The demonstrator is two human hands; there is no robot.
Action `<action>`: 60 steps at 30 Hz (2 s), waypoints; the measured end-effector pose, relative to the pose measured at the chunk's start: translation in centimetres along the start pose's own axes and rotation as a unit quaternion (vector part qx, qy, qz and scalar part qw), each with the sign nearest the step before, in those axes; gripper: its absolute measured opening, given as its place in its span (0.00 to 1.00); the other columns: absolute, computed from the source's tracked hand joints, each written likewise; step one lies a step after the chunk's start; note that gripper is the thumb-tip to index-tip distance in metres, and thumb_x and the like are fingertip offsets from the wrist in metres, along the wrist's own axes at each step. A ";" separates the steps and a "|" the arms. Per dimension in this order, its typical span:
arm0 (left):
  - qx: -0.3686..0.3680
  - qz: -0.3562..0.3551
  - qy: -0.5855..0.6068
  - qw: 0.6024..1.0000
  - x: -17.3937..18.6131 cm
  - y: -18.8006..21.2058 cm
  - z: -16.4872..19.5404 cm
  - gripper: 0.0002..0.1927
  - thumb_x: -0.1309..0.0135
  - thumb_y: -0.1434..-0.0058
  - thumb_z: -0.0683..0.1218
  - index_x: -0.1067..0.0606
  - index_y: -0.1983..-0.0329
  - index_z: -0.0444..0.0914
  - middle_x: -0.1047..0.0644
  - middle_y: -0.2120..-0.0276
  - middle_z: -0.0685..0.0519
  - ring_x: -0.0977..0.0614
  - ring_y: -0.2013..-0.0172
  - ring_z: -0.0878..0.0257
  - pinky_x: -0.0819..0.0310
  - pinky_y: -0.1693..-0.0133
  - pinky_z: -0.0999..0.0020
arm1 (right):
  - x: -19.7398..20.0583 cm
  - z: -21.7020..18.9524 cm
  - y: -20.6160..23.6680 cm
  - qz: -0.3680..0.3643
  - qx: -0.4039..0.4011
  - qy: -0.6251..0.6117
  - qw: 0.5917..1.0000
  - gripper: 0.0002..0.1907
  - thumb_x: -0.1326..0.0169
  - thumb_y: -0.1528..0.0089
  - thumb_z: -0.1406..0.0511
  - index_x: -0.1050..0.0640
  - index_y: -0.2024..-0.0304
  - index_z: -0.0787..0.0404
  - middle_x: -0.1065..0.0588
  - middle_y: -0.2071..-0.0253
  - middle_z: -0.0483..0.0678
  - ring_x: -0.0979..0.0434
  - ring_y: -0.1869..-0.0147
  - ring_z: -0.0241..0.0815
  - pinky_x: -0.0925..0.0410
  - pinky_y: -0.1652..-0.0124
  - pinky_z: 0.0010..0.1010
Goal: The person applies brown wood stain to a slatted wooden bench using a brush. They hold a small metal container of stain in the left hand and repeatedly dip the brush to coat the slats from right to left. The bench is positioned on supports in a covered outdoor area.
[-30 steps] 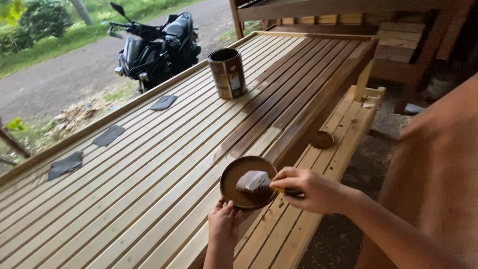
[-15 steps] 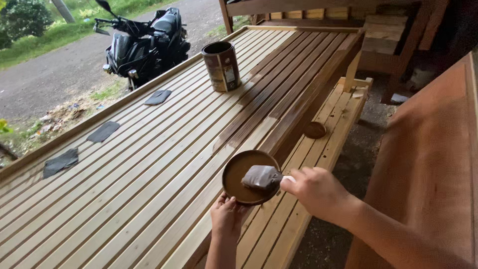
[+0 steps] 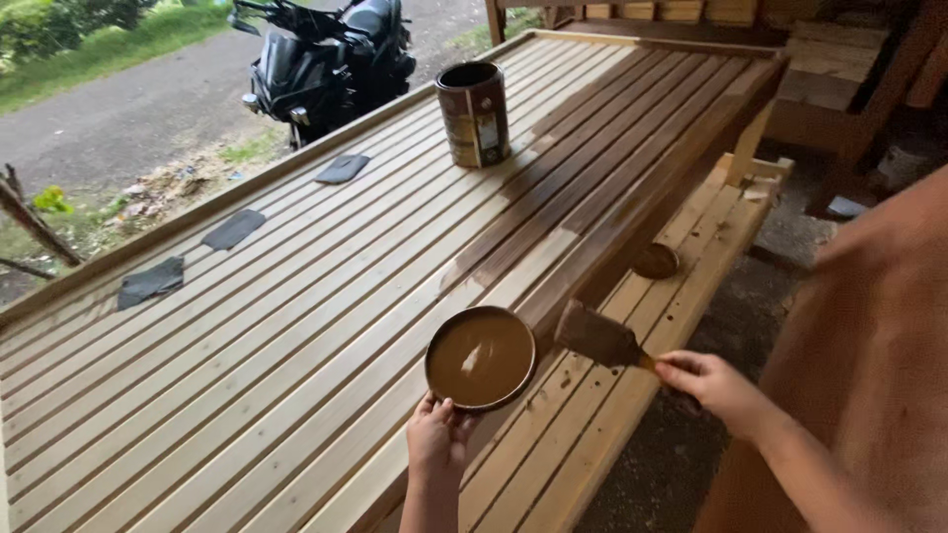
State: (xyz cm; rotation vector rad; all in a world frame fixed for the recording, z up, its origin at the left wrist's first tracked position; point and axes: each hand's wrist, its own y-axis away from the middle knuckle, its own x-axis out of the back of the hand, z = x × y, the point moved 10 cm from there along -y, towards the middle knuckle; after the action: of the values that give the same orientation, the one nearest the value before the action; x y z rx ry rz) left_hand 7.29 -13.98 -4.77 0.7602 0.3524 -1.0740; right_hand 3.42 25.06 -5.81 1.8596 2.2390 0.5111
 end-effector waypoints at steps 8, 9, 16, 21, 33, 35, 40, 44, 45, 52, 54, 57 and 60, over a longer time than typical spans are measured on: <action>-0.042 0.016 -0.012 0.999 2.0 0.2 3.6 0.18 0.63 0.32 0.36 0.34 0.40 0.31 0.25 0.49 0.43 0.21 0.49 0.51 0.21 0.47 0.49 | -3.9 0.9 -1.5 0.137 -0.014 0.213 0.967 0.13 0.51 0.32 0.58 0.26 0.48 0.55 0.28 0.74 0.43 0.32 0.76 0.37 0.36 0.75 0.31; -0.046 0.016 -0.015 0.999 2.3 0.4 4.1 0.18 0.62 0.32 0.36 0.34 0.39 0.31 0.25 0.48 0.43 0.21 0.49 0.51 0.22 0.47 0.48 | -5.3 1.0 -1.6 0.141 -0.017 0.227 0.963 0.12 0.52 0.31 0.57 0.26 0.49 0.55 0.29 0.75 0.44 0.34 0.77 0.37 0.37 0.76 0.31; -0.040 0.009 -0.014 0.999 4.9 1.9 6.6 0.20 0.65 0.32 0.36 0.37 0.36 0.31 0.28 0.44 0.40 0.22 0.46 0.47 0.24 0.44 0.42 | -15.9 2.5 1.2 0.145 0.089 0.262 0.950 0.08 0.54 0.32 0.59 0.32 0.57 0.56 0.33 0.81 0.43 0.34 0.81 0.37 0.39 0.79 0.33; -0.033 0.000 -0.020 0.999 6.6 1.9 6.7 0.20 0.64 0.32 0.35 0.38 0.37 0.31 0.28 0.44 0.40 0.22 0.46 0.48 0.24 0.43 0.43 | -20.8 6.7 5.3 -0.031 0.093 0.154 0.983 0.10 0.53 0.30 0.58 0.31 0.60 0.57 0.34 0.78 0.44 0.37 0.79 0.37 0.39 0.78 0.32; -0.058 0.029 -0.044 0.997 6.3 2.9 8.1 0.19 0.65 0.32 0.36 0.35 0.39 0.31 0.26 0.47 0.42 0.21 0.50 0.51 0.23 0.46 0.43 | -11.6 2.8 -0.3 -0.036 0.061 0.170 0.983 0.16 0.48 0.36 0.54 0.20 0.55 0.56 0.29 0.79 0.43 0.38 0.79 0.35 0.41 0.77 0.26; -0.063 0.031 -0.048 0.996 6.0 3.0 8.5 0.19 0.65 0.33 0.36 0.36 0.39 0.31 0.26 0.47 0.41 0.21 0.51 0.51 0.22 0.46 0.42 | -8.6 2.3 -1.4 0.012 0.059 0.176 0.983 0.19 0.49 0.35 0.52 0.21 0.55 0.59 0.31 0.78 0.45 0.38 0.79 0.36 0.42 0.76 0.28; -0.068 0.023 -0.053 0.996 5.0 3.1 8.5 0.21 0.64 0.34 0.34 0.36 0.37 0.30 0.26 0.47 0.42 0.21 0.51 0.51 0.21 0.48 0.43 | -4.4 0.1 -1.3 0.182 0.146 0.199 0.952 0.19 0.49 0.35 0.53 0.24 0.53 0.61 0.23 0.72 0.41 0.26 0.73 0.30 0.35 0.74 0.23; -0.048 0.054 -0.040 0.997 5.1 3.0 7.8 0.20 0.64 0.32 0.35 0.37 0.36 0.31 0.28 0.46 0.38 0.20 0.50 0.49 0.20 0.46 0.44 | -11.2 4.0 -1.4 0.098 0.067 0.123 0.985 0.19 0.51 0.34 0.54 0.23 0.49 0.58 0.23 0.69 0.53 0.28 0.74 0.44 0.32 0.72 0.37; -0.049 0.037 -0.042 0.997 4.8 2.9 7.7 0.21 0.64 0.32 0.35 0.37 0.36 0.31 0.27 0.46 0.40 0.20 0.50 0.50 0.20 0.47 0.44 | -12.5 6.3 -0.7 0.086 0.001 0.089 0.992 0.19 0.54 0.31 0.54 0.24 0.46 0.57 0.27 0.69 0.59 0.31 0.73 0.47 0.35 0.70 0.41; -0.046 0.009 -0.053 0.997 4.8 2.8 7.8 0.21 0.64 0.32 0.36 0.37 0.36 0.31 0.27 0.46 0.43 0.21 0.50 0.51 0.22 0.46 0.44 | -23.0 9.7 5.7 -0.125 0.092 0.137 0.978 0.15 0.50 0.34 0.57 0.22 0.57 0.61 0.30 0.77 0.46 0.36 0.75 0.39 0.40 0.71 0.32; -0.049 0.018 -0.054 0.997 5.1 3.0 8.0 0.21 0.64 0.32 0.36 0.37 0.36 0.32 0.27 0.46 0.41 0.21 0.50 0.50 0.22 0.46 0.43 | -22.4 9.5 5.4 -0.146 0.092 0.091 0.981 0.15 0.51 0.35 0.56 0.21 0.57 0.59 0.29 0.75 0.43 0.35 0.75 0.36 0.38 0.71 0.31; -0.055 0.025 -0.053 0.997 5.2 3.3 8.3 0.21 0.65 0.32 0.36 0.37 0.36 0.33 0.26 0.46 0.42 0.21 0.50 0.51 0.22 0.47 0.44 | -19.0 9.6 2.4 -0.141 -0.002 0.120 0.983 0.21 0.54 0.32 0.52 0.20 0.60 0.61 0.30 0.76 0.43 0.37 0.76 0.35 0.38 0.72 0.31; -0.060 0.047 -0.053 0.996 5.9 3.6 8.4 0.21 0.65 0.32 0.36 0.37 0.36 0.33 0.26 0.46 0.42 0.20 0.49 0.51 0.22 0.45 0.46 | -13.8 6.0 -1.1 -0.062 0.051 0.171 0.982 0.18 0.51 0.35 0.52 0.18 0.54 0.54 0.22 0.70 0.42 0.27 0.69 0.36 0.31 0.65 0.31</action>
State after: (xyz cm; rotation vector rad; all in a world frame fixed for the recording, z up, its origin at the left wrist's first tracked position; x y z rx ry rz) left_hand 12.35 -22.91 -1.04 0.6039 0.2849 -0.9925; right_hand 7.33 12.24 -12.81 1.7770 2.6270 0.7576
